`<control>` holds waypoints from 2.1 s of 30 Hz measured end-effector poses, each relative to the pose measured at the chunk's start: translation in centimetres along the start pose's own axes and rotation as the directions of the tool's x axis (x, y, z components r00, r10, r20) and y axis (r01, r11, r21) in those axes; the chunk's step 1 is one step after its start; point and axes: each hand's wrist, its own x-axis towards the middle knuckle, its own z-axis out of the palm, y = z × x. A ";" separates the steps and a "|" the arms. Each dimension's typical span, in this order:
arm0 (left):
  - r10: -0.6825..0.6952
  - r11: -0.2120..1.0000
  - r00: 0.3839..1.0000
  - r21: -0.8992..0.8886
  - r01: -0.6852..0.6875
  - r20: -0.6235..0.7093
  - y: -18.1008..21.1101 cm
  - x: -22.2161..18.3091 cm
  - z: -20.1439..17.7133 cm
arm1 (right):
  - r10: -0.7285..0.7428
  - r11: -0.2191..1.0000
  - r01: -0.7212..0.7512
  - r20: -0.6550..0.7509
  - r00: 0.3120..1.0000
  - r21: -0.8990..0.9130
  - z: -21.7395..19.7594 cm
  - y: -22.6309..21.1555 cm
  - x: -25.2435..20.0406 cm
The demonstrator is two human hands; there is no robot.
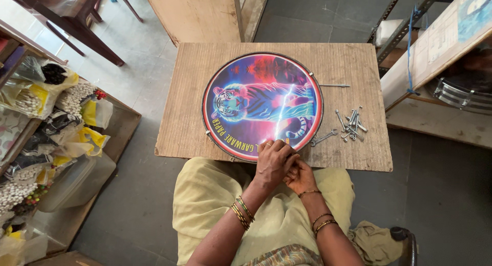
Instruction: The person assembles a drum by placing a hoop over a drum head on a shell, then inserting and tightening several metal bolts around the rim.
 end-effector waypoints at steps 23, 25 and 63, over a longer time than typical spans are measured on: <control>0.002 0.999 1.000 -0.044 -0.002 -0.001 0.2 0.0 -0.6 | -0.058 0.998 0.061 -0.230 0.971 0.010 2.6 0.5 -1.6; 0.005 0.998 1.000 -0.059 -0.006 -0.013 0.1 0.0 -0.6 | -0.057 0.998 0.060 -0.109 0.992 0.024 0.2 0.5 -0.4; 0.043 0.999 0.999 -0.014 -0.043 -0.002 -0.4 -0.2 -0.7 | -0.081 0.993 0.080 -0.007 0.997 -0.084 -3.0 0.5 1.4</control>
